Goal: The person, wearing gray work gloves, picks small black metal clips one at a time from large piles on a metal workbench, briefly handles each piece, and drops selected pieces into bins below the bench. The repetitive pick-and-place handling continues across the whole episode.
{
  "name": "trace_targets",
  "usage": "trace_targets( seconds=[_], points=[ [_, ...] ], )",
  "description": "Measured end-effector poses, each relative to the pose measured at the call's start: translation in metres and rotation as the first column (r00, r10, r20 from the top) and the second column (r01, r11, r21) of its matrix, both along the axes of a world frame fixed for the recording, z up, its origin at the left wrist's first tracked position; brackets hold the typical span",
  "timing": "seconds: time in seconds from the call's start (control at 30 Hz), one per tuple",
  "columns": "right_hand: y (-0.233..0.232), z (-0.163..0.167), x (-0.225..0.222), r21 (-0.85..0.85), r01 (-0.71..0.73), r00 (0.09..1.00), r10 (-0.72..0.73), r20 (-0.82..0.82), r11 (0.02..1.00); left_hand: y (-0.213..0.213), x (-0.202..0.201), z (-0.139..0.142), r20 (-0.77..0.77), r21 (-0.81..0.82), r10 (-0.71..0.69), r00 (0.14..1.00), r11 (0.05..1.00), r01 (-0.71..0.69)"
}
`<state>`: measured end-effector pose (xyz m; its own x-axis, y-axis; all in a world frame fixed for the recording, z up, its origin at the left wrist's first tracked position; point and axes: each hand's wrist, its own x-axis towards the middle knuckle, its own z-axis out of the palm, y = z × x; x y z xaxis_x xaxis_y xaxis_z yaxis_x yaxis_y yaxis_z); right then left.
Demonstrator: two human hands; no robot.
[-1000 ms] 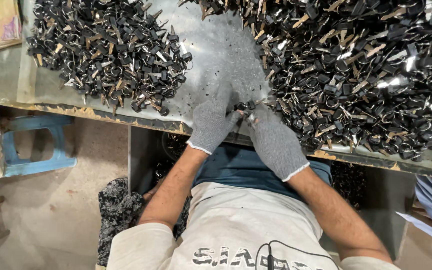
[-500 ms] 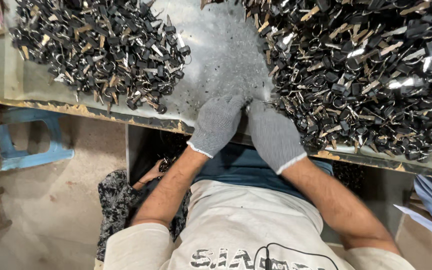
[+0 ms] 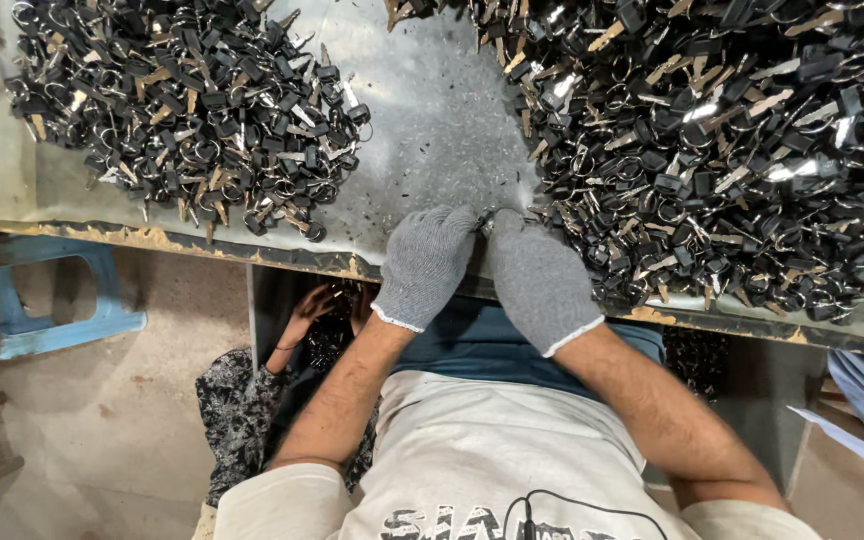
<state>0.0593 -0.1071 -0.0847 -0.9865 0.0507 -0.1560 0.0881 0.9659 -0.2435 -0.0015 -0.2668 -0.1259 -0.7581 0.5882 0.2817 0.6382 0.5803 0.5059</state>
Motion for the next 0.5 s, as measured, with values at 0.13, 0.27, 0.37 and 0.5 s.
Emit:
trace_targets(
  seconds=[0.13,0.27,0.37,0.5],
  points=[
    [0.005,0.001,0.009,-0.184,-0.045,0.994,0.026,-0.103,0.982,-0.005,0.001,-0.001,0.067,0.134,0.032,0.997,0.99,-0.041],
    [-0.006,0.001,0.012,0.14,-0.084,0.968,0.114,-0.223,0.986,-0.002,0.01,-0.003,0.017,0.095,0.025,1.0,0.995,-0.027],
    [-0.002,0.001,0.007,0.03,-0.09,0.992,0.093,-0.08,0.995,-0.002,0.014,-0.001,-0.032,0.111,0.006,0.999,0.994,-0.002],
    [0.004,0.005,0.006,-0.158,-0.07,0.997,0.075,0.027,0.985,-0.006,0.019,0.01,0.063,0.16,0.087,0.994,0.982,-0.096]
  ],
)
